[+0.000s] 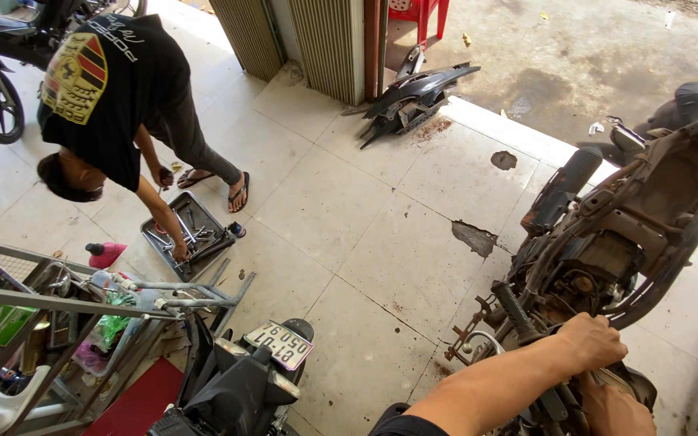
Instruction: The person works on a disassembled motorcycle in a workshop, using pliers to adjust components near the handlebars. They briefly check a smartphone before continuing to use a screwdriver to tighten or loosen parts on the motorcycle's front assembly.
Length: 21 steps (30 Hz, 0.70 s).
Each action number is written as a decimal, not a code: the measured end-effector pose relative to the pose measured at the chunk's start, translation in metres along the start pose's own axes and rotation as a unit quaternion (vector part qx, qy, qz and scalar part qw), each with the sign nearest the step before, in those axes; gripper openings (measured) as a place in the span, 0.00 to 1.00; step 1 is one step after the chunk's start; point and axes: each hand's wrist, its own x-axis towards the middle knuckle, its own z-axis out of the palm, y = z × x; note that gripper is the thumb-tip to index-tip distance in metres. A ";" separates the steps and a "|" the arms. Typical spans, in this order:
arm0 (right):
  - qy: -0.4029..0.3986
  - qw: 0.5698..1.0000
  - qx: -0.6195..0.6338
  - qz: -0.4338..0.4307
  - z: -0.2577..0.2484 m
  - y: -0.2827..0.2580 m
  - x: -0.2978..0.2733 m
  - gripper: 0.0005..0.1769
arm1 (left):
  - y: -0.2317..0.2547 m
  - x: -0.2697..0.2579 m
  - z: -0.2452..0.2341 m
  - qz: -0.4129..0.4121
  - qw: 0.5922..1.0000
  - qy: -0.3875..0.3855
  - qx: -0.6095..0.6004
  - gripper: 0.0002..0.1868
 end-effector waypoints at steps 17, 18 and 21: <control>-0.005 1.000 0.018 -0.015 -0.034 0.004 -0.062 0.30 | 0.004 -0.020 -0.032 -0.025 0.999 -0.027 -0.029 0.17; -0.020 0.998 0.064 0.019 -0.050 0.003 -0.077 0.34 | 0.004 -0.020 -0.032 -0.019 0.999 -0.015 -0.032 0.16; 0.020 0.988 0.130 0.085 -0.032 0.023 -0.066 0.38 | 0.005 -0.022 -0.031 -0.006 0.999 0.008 -0.036 0.16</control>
